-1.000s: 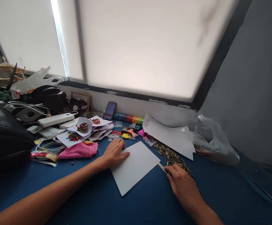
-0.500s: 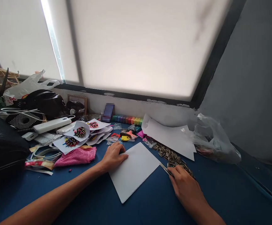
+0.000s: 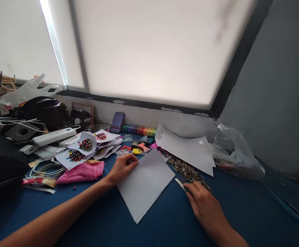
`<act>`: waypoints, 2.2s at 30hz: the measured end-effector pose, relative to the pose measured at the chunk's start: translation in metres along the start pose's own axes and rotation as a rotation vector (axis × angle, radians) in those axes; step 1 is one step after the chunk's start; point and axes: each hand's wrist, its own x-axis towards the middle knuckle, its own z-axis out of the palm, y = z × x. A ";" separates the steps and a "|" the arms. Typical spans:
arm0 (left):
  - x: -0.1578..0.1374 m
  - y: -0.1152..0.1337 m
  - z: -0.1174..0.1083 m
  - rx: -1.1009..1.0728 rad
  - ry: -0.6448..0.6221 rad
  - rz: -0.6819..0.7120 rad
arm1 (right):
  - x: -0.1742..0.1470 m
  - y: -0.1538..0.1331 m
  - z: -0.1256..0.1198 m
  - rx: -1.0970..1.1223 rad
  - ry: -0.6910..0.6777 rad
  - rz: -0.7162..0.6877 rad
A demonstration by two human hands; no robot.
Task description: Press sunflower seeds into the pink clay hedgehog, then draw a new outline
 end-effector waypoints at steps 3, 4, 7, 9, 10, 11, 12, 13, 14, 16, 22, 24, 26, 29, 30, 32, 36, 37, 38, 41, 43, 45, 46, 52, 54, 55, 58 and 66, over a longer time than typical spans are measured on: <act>0.006 -0.003 -0.005 -0.120 0.049 -0.051 | 0.002 0.006 -0.001 0.007 0.021 0.026; 0.008 -0.004 -0.006 -0.158 0.063 -0.067 | 0.002 0.009 -0.002 -0.001 0.035 0.039; 0.010 -0.009 -0.006 -0.266 0.068 -0.125 | 0.005 0.020 -0.007 -0.058 0.087 0.094; 0.009 -0.010 -0.003 -0.330 0.047 -0.165 | 0.007 0.029 -0.010 -0.104 0.107 0.145; 0.008 -0.010 -0.001 -0.360 0.035 -0.178 | 0.008 0.032 -0.011 -0.121 0.111 0.169; 0.008 -0.010 0.001 -0.387 0.025 -0.188 | 0.008 0.035 -0.012 -0.133 0.113 0.190; 0.007 -0.011 0.003 -0.410 0.017 -0.194 | 0.008 0.038 -0.012 -0.138 0.112 0.205; 0.007 -0.011 0.004 -0.429 0.012 -0.197 | 0.009 0.040 -0.011 -0.138 0.111 0.213; 0.007 -0.012 0.004 -0.443 0.013 -0.198 | 0.009 0.041 -0.010 -0.136 0.109 0.217; 0.008 -0.014 0.003 -0.457 0.029 -0.196 | 0.009 0.043 -0.008 -0.129 0.107 0.219; 0.023 -0.026 -0.012 -0.415 0.111 -0.190 | 0.008 0.042 -0.006 -0.107 0.129 0.200; 0.030 -0.028 -0.015 -0.383 0.118 -0.196 | 0.008 0.041 -0.006 -0.098 0.140 0.191; 0.037 -0.028 -0.017 -0.348 0.115 -0.201 | 0.008 0.040 -0.006 -0.087 0.147 0.180; 0.046 -0.026 -0.018 -0.290 0.099 -0.204 | 0.008 0.039 -0.006 -0.069 0.155 0.170; 0.047 -0.024 -0.019 -0.270 0.099 -0.198 | 0.008 0.039 -0.006 -0.062 0.158 0.170; 0.049 -0.018 -0.022 -0.239 0.117 -0.168 | 0.007 0.039 -0.006 -0.046 0.164 0.171; 0.043 0.003 -0.029 -0.251 0.168 -0.074 | 0.007 0.038 -0.010 0.002 0.172 0.167; 0.040 0.010 -0.030 -0.269 0.156 -0.061 | 0.008 0.036 -0.012 0.012 0.174 0.161; 0.036 0.018 -0.028 -0.294 0.138 -0.052 | 0.008 0.032 -0.014 0.031 0.173 0.155; 0.023 0.036 -0.018 -0.386 0.039 -0.058 | 0.008 0.014 -0.023 0.251 0.102 0.189; 0.014 0.045 -0.008 -0.442 -0.026 -0.077 | 0.008 -0.003 -0.030 0.551 -0.040 0.294; 0.008 0.051 0.000 -0.486 -0.084 -0.093 | 0.008 -0.017 -0.035 0.795 -0.151 0.383; 0.005 0.054 0.003 -0.502 -0.110 -0.097 | 0.007 -0.023 -0.036 0.874 -0.191 0.407; -0.006 0.058 0.014 -0.453 -0.188 -0.047 | 0.004 -0.032 -0.029 1.109 -0.206 0.433; -0.006 0.054 0.018 -0.383 -0.195 -0.036 | 0.003 -0.031 -0.028 1.150 -0.246 0.439; -0.004 0.051 0.020 -0.340 -0.191 -0.032 | 0.003 -0.030 -0.028 1.167 -0.277 0.448; 0.008 0.033 0.014 -0.176 -0.130 -0.029 | 0.004 -0.026 -0.032 1.201 -0.309 0.478; 0.041 -0.018 -0.017 0.284 0.048 -0.106 | 0.008 -0.019 -0.035 1.165 -0.222 0.500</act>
